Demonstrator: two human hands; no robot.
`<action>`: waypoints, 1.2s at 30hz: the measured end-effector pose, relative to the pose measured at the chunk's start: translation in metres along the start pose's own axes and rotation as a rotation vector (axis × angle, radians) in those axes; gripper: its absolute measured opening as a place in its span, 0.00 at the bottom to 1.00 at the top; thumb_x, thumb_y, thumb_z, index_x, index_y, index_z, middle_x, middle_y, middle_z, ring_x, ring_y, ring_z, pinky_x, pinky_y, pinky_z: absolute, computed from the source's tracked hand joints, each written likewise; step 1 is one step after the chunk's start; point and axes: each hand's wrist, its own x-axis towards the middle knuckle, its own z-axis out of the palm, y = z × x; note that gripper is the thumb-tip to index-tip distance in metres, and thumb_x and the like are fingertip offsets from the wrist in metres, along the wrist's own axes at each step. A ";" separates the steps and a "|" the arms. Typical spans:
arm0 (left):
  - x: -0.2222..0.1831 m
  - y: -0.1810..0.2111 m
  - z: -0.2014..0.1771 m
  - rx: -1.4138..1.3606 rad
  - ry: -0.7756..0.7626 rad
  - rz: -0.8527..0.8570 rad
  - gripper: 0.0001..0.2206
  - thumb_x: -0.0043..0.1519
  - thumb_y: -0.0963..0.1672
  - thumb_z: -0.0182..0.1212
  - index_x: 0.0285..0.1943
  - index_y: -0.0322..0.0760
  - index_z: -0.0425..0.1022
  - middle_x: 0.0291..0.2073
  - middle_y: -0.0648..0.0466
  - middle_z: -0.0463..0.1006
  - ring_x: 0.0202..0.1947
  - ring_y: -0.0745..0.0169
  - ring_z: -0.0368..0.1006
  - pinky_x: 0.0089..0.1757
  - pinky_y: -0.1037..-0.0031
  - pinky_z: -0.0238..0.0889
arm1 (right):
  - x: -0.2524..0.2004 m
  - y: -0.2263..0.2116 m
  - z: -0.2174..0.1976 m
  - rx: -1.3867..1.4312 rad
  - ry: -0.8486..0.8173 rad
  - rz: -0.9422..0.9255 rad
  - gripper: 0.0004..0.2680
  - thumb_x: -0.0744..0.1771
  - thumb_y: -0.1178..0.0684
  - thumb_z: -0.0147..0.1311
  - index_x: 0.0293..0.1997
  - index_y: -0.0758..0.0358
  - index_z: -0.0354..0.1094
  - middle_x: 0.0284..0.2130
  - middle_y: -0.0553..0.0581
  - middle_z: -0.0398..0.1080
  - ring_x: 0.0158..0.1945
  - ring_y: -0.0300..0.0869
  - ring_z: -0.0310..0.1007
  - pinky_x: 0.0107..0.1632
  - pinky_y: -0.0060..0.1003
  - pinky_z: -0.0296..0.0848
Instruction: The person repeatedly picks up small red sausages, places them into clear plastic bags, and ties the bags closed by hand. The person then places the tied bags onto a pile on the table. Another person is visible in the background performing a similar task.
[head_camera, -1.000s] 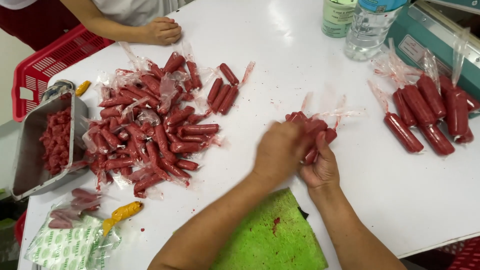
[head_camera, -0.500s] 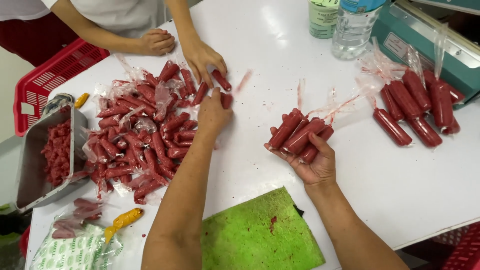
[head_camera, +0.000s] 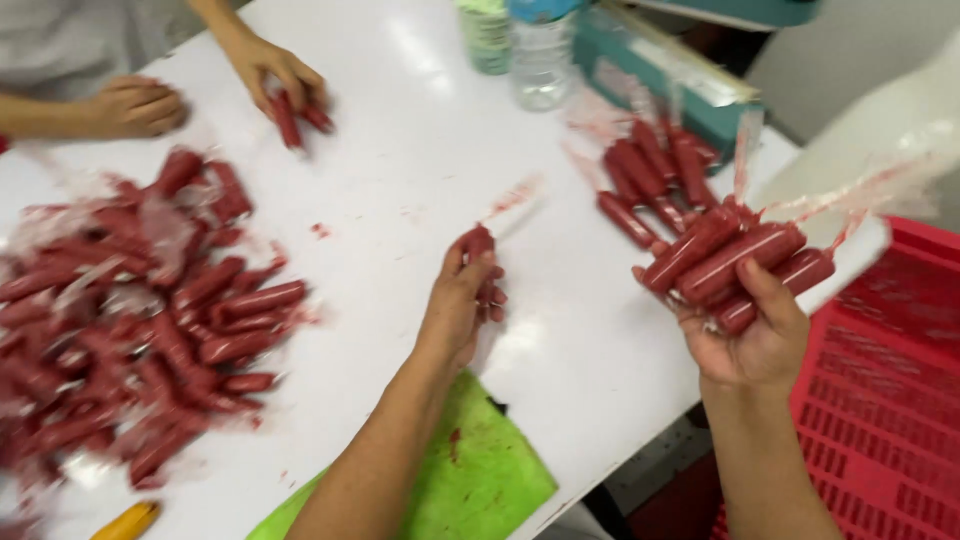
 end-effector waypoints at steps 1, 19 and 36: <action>-0.005 0.009 0.011 0.027 0.019 -0.008 0.21 0.59 0.44 0.55 0.64 0.48 0.67 0.35 0.52 0.71 0.21 0.65 0.65 0.22 0.76 0.55 | 0.005 -0.011 0.003 -0.013 -0.070 -0.072 0.19 0.62 0.57 0.61 0.58 0.66 0.66 0.48 0.64 0.73 0.55 0.58 0.73 0.60 0.62 0.72; 0.123 -0.032 0.095 0.892 0.172 0.531 0.32 0.68 0.54 0.46 0.80 0.43 0.47 0.71 0.37 0.53 0.72 0.36 0.52 0.66 0.46 0.44 | 0.210 0.043 0.022 -2.055 -0.079 -0.401 0.27 0.60 0.45 0.63 0.67 0.44 0.62 0.59 0.58 0.68 0.61 0.59 0.65 0.54 0.61 0.70; -0.004 -0.042 0.035 1.482 -0.013 0.512 0.33 0.57 0.54 0.60 0.72 0.48 0.60 0.66 0.40 0.64 0.68 0.37 0.55 0.61 0.54 0.52 | 0.253 0.081 0.046 -2.445 -0.425 0.077 0.39 0.54 0.40 0.64 0.74 0.39 0.47 0.75 0.55 0.43 0.77 0.57 0.32 0.63 0.83 0.37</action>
